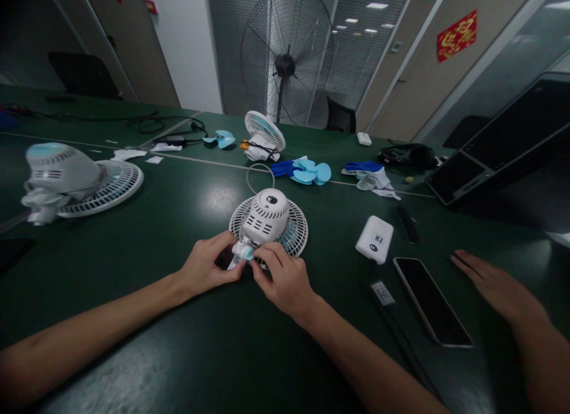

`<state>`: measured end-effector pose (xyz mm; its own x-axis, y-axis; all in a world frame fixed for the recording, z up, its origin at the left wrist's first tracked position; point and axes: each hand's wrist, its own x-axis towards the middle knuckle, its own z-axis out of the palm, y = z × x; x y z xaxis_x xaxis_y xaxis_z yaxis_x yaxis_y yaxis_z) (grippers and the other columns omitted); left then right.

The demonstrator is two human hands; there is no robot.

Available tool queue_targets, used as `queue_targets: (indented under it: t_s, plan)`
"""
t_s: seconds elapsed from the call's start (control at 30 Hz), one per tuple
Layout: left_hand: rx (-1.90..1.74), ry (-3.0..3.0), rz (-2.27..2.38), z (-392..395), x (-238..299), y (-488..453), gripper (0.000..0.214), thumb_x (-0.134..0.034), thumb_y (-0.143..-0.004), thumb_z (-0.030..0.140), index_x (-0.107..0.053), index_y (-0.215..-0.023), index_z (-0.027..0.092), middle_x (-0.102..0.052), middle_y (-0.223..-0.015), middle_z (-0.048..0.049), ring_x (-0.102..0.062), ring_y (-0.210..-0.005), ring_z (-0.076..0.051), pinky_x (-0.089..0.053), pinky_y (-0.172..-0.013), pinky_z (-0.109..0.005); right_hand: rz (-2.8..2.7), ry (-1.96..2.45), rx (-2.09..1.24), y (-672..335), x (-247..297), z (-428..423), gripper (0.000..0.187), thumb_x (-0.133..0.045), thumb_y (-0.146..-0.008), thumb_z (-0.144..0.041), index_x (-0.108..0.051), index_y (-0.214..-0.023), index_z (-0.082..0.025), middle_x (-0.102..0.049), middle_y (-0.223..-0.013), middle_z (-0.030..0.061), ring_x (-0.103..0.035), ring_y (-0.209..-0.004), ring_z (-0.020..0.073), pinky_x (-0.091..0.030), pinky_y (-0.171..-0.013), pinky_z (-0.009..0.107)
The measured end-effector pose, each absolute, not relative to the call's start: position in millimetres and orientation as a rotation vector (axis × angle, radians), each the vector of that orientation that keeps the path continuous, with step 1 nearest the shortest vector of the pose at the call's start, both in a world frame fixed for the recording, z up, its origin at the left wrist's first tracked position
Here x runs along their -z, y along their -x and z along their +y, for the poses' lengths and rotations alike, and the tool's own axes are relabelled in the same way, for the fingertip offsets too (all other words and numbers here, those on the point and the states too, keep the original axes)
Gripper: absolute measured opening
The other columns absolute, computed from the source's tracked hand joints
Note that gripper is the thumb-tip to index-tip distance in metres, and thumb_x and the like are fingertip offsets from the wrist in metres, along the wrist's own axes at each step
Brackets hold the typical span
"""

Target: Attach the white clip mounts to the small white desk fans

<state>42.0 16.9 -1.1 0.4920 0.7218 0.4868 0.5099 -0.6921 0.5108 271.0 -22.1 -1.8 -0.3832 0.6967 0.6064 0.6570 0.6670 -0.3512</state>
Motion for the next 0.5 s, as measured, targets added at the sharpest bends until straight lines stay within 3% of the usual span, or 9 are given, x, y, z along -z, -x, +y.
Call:
queue_targets:
  t_s: [0.17,0.5]
  plan:
    - [-0.997,-2.446,1.042,16.3,0.1,-42.6,0.021,-0.070,-0.086,0.031,-0.058,-0.098,0.019,-0.064,-0.085,-0.0001,-0.060,-0.067,-0.014,-0.046,-0.057,-0.026,-2.099,0.912,-0.116,-271.0,1.6,-21.4,0.015,-0.057,-0.102,-0.017,-0.062,-0.116,-0.021,-0.074,-0.108,0.0075,-0.072,-0.093,0.0168,-0.057,-0.067,0.026]
    - [-1.006,-2.454,1.032,16.4,0.3,-41.8,0.020,-0.070,-0.086,0.031,-0.058,-0.098,0.020,-0.065,-0.085,-0.0004,-0.060,-0.068,-0.014,-0.047,-0.058,-0.026,-2.123,0.979,-0.147,-270.9,6.2,-21.7,0.017,-0.051,-0.107,-0.023,-0.063,-0.119,-0.021,-0.078,-0.100,0.0054,-0.075,-0.080,0.0154,-0.056,-0.068,0.028]
